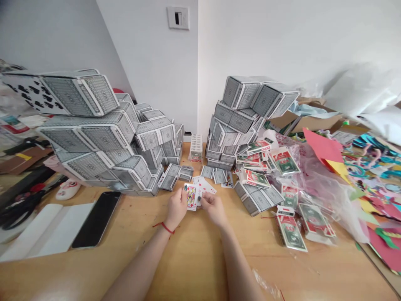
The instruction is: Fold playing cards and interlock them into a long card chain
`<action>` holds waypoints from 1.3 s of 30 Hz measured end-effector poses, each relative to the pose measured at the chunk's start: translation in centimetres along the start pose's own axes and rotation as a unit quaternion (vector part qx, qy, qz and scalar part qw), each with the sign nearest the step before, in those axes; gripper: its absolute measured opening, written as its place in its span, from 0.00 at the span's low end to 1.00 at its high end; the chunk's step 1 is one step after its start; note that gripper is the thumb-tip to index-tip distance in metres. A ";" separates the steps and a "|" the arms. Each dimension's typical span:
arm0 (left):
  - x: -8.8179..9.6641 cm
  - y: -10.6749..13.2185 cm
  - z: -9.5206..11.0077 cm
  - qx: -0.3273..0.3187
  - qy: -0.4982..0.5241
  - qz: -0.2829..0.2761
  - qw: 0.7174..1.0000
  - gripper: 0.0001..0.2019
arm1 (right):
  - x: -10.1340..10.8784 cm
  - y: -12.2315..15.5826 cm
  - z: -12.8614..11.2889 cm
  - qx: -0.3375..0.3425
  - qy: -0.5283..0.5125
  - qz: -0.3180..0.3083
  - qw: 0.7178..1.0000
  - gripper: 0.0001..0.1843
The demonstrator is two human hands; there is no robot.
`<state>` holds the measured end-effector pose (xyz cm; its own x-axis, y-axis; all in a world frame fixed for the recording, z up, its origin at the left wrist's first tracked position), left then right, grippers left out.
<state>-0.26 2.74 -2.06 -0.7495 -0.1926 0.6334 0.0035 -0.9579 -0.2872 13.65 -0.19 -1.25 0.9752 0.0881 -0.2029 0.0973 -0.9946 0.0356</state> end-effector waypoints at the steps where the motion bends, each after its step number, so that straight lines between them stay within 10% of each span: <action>1: 0.0 0.0 0.0 -0.003 0.002 0.001 1.000 0.13 | -0.1 0.0 0.0 0.003 0.004 0.009 1.000 0.14; 9: 0.4 0.4 0.4 -0.077 -0.031 0.039 0.996 0.14 | -1.3 0.3 0.4 0.044 0.127 0.105 0.985 0.14; 16: 0.5 1.0 1.3 -0.188 -0.078 0.049 0.978 0.11 | -2.9 1.2 0.3 0.086 0.340 0.216 0.911 0.16; 26: 1.0 0.7 1.1 -0.140 -0.074 0.027 0.987 0.12 | -2.0 0.1 0.8 0.060 0.004 0.139 0.988 0.19; 39: 1.2 1.4 2.2 -0.241 -0.086 0.010 0.967 0.12 | -1.6 0.6 0.8 0.076 0.160 0.236 0.955 0.16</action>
<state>0.32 0.72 -0.12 -0.6311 -0.2816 0.7227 -0.3235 -0.7513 -0.5753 12.01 -0.99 -1.65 0.9164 -0.3846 0.1113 -0.3751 -0.9219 -0.0975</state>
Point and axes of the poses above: each hand's wrist, its own y-axis away from the middle knuckle, its own x-axis out of the back of the hand, z = x × y, the point moved 1 cm from there along -y, towards the middle knuckle, and after that the axes turned 5 degrees about x, right-handed, at the moved point
